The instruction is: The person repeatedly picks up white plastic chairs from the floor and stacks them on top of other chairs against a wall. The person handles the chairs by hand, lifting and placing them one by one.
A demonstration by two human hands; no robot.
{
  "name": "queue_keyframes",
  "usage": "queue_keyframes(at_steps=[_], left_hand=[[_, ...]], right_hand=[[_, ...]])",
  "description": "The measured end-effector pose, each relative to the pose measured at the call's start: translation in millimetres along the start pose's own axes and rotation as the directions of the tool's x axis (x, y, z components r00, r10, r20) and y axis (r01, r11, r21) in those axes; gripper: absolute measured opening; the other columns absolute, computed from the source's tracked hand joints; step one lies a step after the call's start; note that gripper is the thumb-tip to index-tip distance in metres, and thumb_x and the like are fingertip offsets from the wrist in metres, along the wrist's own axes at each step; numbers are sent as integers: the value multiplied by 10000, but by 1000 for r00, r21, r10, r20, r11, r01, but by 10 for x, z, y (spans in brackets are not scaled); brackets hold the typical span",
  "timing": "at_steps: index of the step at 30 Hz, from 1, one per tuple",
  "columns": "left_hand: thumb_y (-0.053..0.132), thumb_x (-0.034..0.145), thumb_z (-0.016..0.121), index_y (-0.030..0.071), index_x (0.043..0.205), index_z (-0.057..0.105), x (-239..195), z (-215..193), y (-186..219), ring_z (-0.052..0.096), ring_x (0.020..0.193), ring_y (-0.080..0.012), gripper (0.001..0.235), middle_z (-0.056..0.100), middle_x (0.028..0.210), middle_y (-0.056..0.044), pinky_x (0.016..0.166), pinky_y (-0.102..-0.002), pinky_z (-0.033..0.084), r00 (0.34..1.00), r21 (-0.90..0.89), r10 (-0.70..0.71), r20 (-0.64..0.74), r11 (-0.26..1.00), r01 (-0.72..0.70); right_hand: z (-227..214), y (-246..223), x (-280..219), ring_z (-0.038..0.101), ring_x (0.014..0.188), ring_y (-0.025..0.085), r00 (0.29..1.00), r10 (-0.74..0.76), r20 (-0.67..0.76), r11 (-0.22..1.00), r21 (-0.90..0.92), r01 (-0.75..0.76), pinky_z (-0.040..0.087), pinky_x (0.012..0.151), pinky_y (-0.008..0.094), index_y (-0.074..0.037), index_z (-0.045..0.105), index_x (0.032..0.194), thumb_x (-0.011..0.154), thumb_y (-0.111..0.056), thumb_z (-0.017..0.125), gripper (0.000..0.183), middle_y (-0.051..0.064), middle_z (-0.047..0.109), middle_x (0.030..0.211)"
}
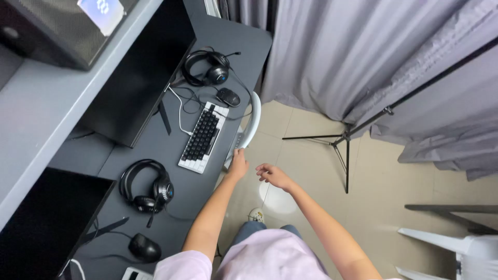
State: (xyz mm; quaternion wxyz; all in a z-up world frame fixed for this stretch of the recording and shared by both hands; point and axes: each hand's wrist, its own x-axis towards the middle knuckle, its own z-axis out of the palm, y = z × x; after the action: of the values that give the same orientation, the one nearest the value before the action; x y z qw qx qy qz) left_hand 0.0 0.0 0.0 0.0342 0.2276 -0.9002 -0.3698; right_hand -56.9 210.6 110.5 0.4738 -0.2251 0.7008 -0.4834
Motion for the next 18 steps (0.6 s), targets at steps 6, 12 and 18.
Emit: queue_keyframes(at_steps=[6,12,18], left_hand=[[89,874,686,78,1270,589,97,-322,342,535,1282,-358,408,522,1347,-132,1010,-434,510,989,312,-151,4,939,142],[125,916,630,92,1180,633,397,-45,57,643,1100,-340,266,607,1245,-148,887,-431,565,990,594,-135,-27,795,124],[50,892,612,76,1034,689,323,199,-151,731,923,-303,164,700,1034,-128,741,-381,619,994,612,75,-79,791,-11]], right_hand=[[-32,-50,302,726,973,161,998,38,51,999,-18,-37,568,821,306,-84,614,1307,963,-111,502,363,70,716,1177],[6,273,344,732,962,162,998,33,57,999,30,-35,576,809,309,-79,614,1292,964,-119,504,348,71,724,1161],[-8,470,60,723,982,173,992,119,45,984,129,-124,583,836,318,-91,615,1293,987,-157,497,336,79,721,1191]])
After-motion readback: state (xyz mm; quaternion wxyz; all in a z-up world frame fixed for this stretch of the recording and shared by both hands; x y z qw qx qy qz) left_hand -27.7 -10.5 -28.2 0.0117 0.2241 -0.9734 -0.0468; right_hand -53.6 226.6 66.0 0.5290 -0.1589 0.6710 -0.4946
